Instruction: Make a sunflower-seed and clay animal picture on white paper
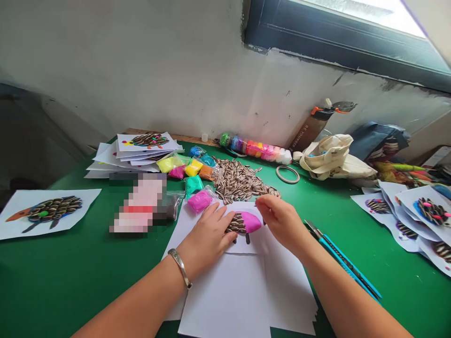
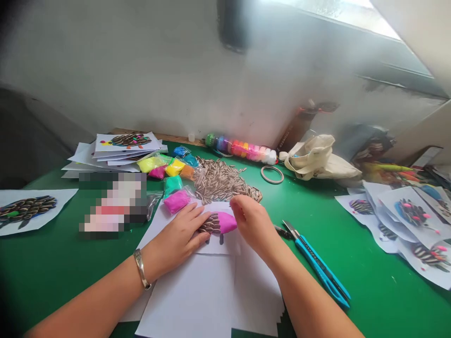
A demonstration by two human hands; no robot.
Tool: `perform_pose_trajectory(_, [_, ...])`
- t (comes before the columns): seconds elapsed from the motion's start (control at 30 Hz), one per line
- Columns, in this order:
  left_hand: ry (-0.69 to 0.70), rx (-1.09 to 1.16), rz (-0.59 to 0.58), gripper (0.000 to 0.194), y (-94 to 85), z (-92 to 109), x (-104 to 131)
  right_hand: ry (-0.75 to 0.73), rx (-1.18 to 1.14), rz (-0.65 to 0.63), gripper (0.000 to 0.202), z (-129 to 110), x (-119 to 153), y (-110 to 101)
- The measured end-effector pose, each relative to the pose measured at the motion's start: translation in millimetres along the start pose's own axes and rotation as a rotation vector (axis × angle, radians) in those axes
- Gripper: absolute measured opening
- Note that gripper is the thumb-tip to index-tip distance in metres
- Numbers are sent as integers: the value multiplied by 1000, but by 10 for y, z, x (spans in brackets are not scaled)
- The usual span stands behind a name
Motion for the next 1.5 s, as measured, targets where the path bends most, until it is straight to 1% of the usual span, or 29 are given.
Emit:
perform_pose_trajectory(0.07, [6, -13, 3, 38, -15, 12, 1, 43, -189, -42, 15, 15, 60, 78])
perform_pose_trajectory(0.13, [11, -22, 9, 38, -28, 20, 3, 94, -322, -75, 16, 58, 76, 164])
perform_pose_trajectory(0.2, [15, -28, 10, 38, -36, 26, 4, 120, -406, -81, 17, 106, 63, 218])
perform_pose_trajectory(0.27, [18, -38, 12, 38, -39, 33, 3, 123, -434, -72, 16, 149, 44, 246])
perform_pose_trajectory(0.33, [22, -53, 20, 39, -40, 41, 3, 120, -403, -63, 17, 184, 33, 264])
perform_pose_trajectory(0.43, [26, -73, 47, 39, -42, 44, 7, 117, -288, -32, 21, 199, 32, 258])
perform_pose_trajectory(0.57, [22, -102, 117, 39, -71, 32, 18, 44, -107, -19, 19, 88, 1, 244])
perform_pose_trajectory(0.63, [19, -103, 133, 38, -74, 20, 17, 18, -60, -18, 20, 45, -20, 248])
perform_pose_trajectory(0.73, [25, -98, 146, 35, -77, 17, 10, -3, -28, -5, 20, 18, -40, 266])
perform_pose_trajectory(0.87, [42, -112, 160, 33, -96, 46, -5, -12, 8, 49, 19, 12, -47, 280])
perform_pose_trajectory(0.93, [48, -114, 145, 29, -92, 62, -15, -8, 32, 69, 19, 13, -49, 282])
perform_pose_trajectory(1.1, [53, -103, 102, 24, -60, 73, -18, -35, 79, 67, 19, -32, -32, 281])
perform_pose_trajectory(1.3, [36, -132, 191, 28, -120, 83, 9, -35, 93, 54, 20, -47, -4, 265])
perform_pose_trajectory(1.5, [12, -43, 94, 21, -68, 52, -49, -25, 79, 51, 21, -41, -21, 263])
Point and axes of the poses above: each hand's wrist, its own x-axis away from the middle knuckle, its own y-axis out of the palm, z = x × y, the point moved 9 cm from there along -x, towards the middle knuckle, and after that the axes turned 10 degrees about -z, right-handed, at the moved point
